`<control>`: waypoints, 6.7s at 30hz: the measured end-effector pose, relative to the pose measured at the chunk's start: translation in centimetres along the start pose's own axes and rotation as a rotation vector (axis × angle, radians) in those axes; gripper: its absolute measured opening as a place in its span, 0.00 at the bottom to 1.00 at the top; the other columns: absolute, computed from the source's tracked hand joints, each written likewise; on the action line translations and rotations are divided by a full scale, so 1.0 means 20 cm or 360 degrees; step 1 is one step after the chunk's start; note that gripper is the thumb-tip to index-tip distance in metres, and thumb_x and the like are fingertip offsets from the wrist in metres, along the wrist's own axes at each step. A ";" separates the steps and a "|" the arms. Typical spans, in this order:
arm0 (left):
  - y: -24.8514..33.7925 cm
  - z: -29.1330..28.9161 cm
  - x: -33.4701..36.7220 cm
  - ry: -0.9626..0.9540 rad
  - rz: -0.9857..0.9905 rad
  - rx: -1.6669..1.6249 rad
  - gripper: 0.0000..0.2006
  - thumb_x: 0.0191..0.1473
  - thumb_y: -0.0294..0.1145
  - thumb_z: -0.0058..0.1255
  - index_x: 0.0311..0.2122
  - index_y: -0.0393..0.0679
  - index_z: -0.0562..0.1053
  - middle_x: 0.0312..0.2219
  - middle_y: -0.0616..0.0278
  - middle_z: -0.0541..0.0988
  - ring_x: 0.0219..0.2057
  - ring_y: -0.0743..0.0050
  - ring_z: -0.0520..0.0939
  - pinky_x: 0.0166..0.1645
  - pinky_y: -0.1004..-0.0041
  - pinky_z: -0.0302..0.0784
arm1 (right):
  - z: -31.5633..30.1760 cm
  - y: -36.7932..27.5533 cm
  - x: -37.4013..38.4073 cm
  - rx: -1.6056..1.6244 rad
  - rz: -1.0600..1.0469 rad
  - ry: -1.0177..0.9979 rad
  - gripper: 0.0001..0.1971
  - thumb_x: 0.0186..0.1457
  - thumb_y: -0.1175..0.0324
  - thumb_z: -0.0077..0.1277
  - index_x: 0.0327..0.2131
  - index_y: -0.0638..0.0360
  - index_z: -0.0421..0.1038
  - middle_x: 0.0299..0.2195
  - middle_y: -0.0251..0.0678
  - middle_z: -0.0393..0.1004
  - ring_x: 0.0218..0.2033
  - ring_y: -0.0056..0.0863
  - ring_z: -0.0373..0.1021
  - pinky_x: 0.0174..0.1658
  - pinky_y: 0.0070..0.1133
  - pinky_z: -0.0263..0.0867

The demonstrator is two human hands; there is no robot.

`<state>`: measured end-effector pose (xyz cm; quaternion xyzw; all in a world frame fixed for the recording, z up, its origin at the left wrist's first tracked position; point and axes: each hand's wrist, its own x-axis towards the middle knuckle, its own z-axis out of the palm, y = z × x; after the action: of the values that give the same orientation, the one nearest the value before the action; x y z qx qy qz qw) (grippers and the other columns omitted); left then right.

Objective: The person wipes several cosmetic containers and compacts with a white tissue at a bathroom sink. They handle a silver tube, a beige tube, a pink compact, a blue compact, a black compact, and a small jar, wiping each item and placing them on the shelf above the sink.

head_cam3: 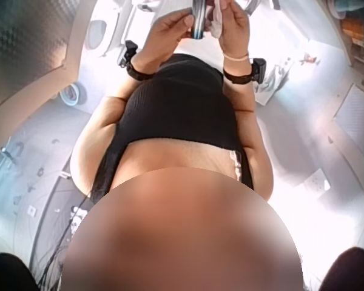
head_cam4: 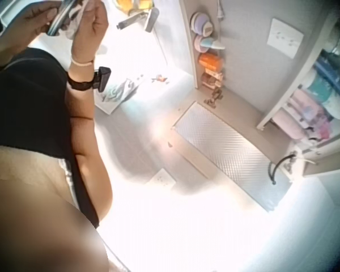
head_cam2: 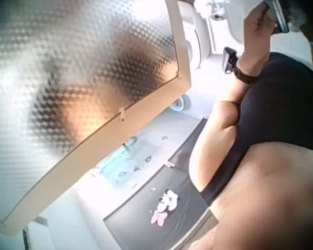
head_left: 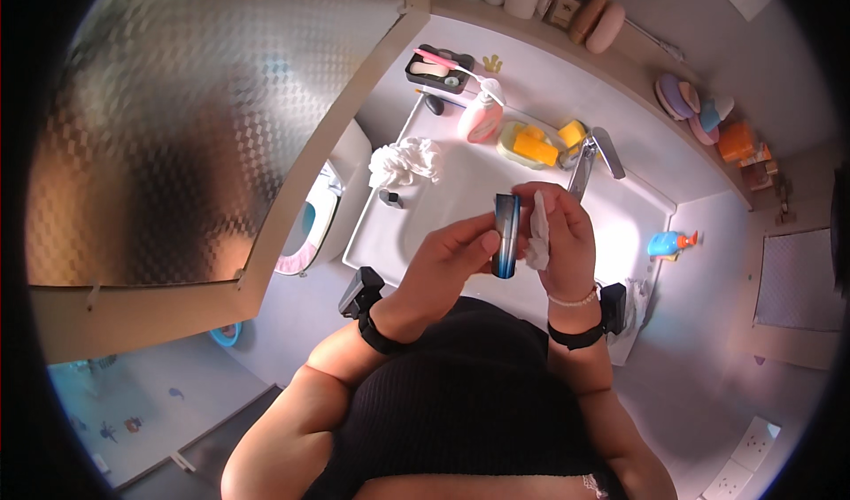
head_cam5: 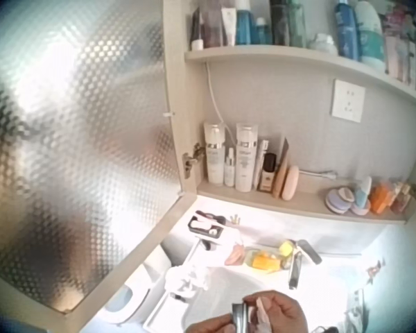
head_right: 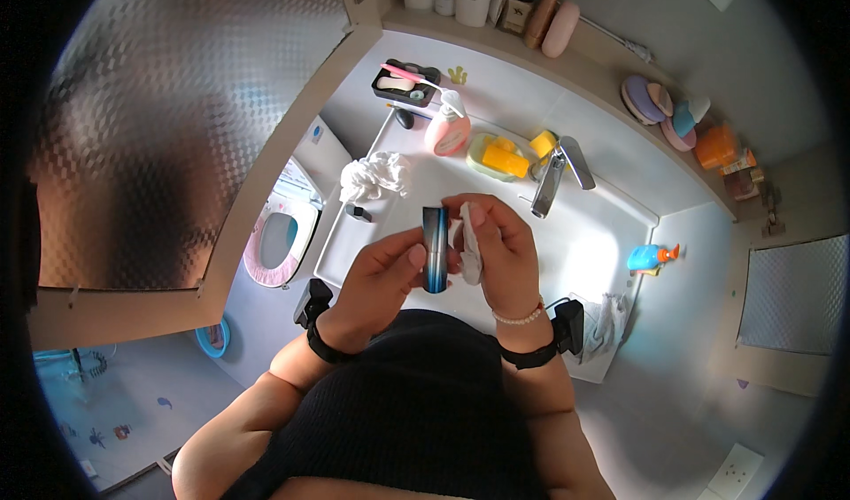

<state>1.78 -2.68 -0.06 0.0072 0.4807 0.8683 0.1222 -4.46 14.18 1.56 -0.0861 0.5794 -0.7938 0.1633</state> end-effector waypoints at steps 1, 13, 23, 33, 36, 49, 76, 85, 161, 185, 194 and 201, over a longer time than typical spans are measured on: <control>0.00 -0.01 0.00 0.0031 0.0095 0.0001 0.23 0.69 0.37 0.46 0.62 0.32 0.64 0.47 0.55 0.79 0.48 0.65 0.82 0.53 0.66 0.81 | 0.00 0.00 -0.01 0.0043 -0.0065 -0.0107 0.16 0.64 0.63 0.53 0.50 0.61 0.73 0.40 0.33 0.78 0.29 0.13 0.68 0.34 0.13 0.66; 0.01 0.00 0.00 -0.0144 -0.0001 -0.0011 0.24 0.66 0.33 0.51 0.63 0.33 0.65 0.49 0.54 0.78 0.47 0.69 0.82 0.51 0.69 0.80 | -0.03 0.03 0.01 -0.0594 -0.0227 0.0191 0.12 0.67 0.62 0.50 0.43 0.62 0.73 0.38 0.37 0.80 0.37 0.21 0.75 0.43 0.18 0.71; -0.03 -0.04 0.02 0.0058 0.0021 -0.0143 0.20 0.68 0.31 0.47 0.62 0.36 0.67 0.49 0.61 0.77 0.47 0.76 0.79 0.52 0.74 0.77 | 0.00 -0.02 -0.01 -0.0637 -0.0361 -0.0193 0.24 0.56 0.69 0.61 0.56 0.62 0.70 0.49 0.37 0.78 0.40 0.21 0.76 0.43 0.18 0.73; -0.03 -0.04 0.02 0.0019 -0.0021 -0.0337 0.22 0.70 0.34 0.43 0.63 0.33 0.63 0.52 0.53 0.76 0.50 0.64 0.80 0.55 0.63 0.79 | 0.00 0.01 0.01 -0.0251 -0.0276 0.0016 0.19 0.67 0.63 0.48 0.56 0.63 0.68 0.50 0.43 0.77 0.41 0.22 0.76 0.46 0.17 0.71; -0.03 -0.04 0.02 0.0087 -0.0031 -0.0349 0.21 0.70 0.34 0.44 0.63 0.36 0.65 0.50 0.59 0.77 0.48 0.72 0.80 0.52 0.68 0.79 | 0.02 -0.01 -0.01 -0.0506 -0.0415 -0.0171 0.28 0.57 0.68 0.59 0.60 0.60 0.66 0.52 0.39 0.77 0.47 0.21 0.74 0.47 0.17 0.70; -0.04 -0.01 0.01 -0.0142 0.0077 0.0049 0.22 0.69 0.33 0.43 0.64 0.33 0.63 0.53 0.51 0.75 0.52 0.63 0.79 0.58 0.60 0.78 | -0.01 0.03 -0.02 -0.0608 -0.0361 0.0204 0.14 0.70 0.63 0.45 0.47 0.64 0.72 0.38 0.42 0.82 0.35 0.23 0.78 0.42 0.18 0.74; -0.09 -0.04 0.14 -0.0036 0.0275 0.0204 0.21 0.68 0.26 0.42 0.65 0.41 0.63 0.62 0.56 0.65 0.63 0.62 0.68 0.65 0.58 0.70 | -0.08 0.00 0.01 -0.0946 -0.0346 0.0024 0.13 0.51 0.70 0.66 0.40 0.62 0.77 0.31 0.34 0.77 0.31 0.21 0.72 0.37 0.18 0.68; -0.09 0.14 0.38 -0.0177 0.0244 0.0369 0.19 0.66 0.25 0.44 0.61 0.40 0.65 0.58 0.59 0.69 0.64 0.68 0.66 0.67 0.63 0.62 | -0.39 -0.38 0.54 -0.1822 -0.0872 0.0997 0.14 0.58 0.62 0.58 0.39 0.64 0.77 0.31 0.51 0.78 0.31 0.50 0.75 0.35 0.34 0.69; -0.08 -0.35 0.15 0.0428 0.0623 0.0190 0.18 0.62 0.22 0.53 0.56 0.36 0.69 0.41 0.62 0.77 0.41 0.76 0.80 0.47 0.74 0.81 | -0.14 0.16 0.09 -0.0850 -0.0166 -0.0271 0.10 0.61 0.80 0.45 0.45 0.61 0.69 0.35 0.38 0.78 0.35 0.25 0.75 0.38 0.20 0.70; -0.08 -0.14 0.11 0.0176 0.0339 -0.0351 0.20 0.64 0.29 0.53 0.58 0.43 0.63 0.47 0.53 0.78 0.48 0.63 0.81 0.54 0.64 0.78 | 0.00 0.08 -0.06 -0.1353 -0.0856 -0.0076 0.16 0.45 0.70 0.70 0.37 0.57 0.75 0.34 0.39 0.77 0.32 0.35 0.76 0.34 0.26 0.71; -0.09 -0.12 0.08 0.0196 0.0244 -0.0020 0.22 0.66 0.25 0.47 0.64 0.40 0.63 0.47 0.58 0.77 0.46 0.70 0.80 0.48 0.67 0.81 | 0.03 0.03 -0.06 -0.0940 -0.0669 -0.0265 0.08 0.53 0.80 0.57 0.38 0.62 0.75 0.43 0.41 0.68 0.37 0.31 0.70 0.39 0.22 0.67; -0.09 -0.07 0.04 0.0045 0.0213 0.0201 0.22 0.65 0.24 0.49 0.63 0.32 0.65 0.36 0.61 0.78 0.34 0.78 0.78 0.40 0.74 0.78 | 0.02 0.03 -0.01 -0.1471 -0.1094 0.0175 0.10 0.51 0.80 0.60 0.36 0.59 0.71 0.41 0.42 0.73 0.34 0.39 0.74 0.36 0.28 0.70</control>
<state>1.16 -2.69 -2.46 0.0348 0.5348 0.8424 0.0562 -4.09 13.79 1.11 -0.2904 0.8123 -0.4692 -0.1889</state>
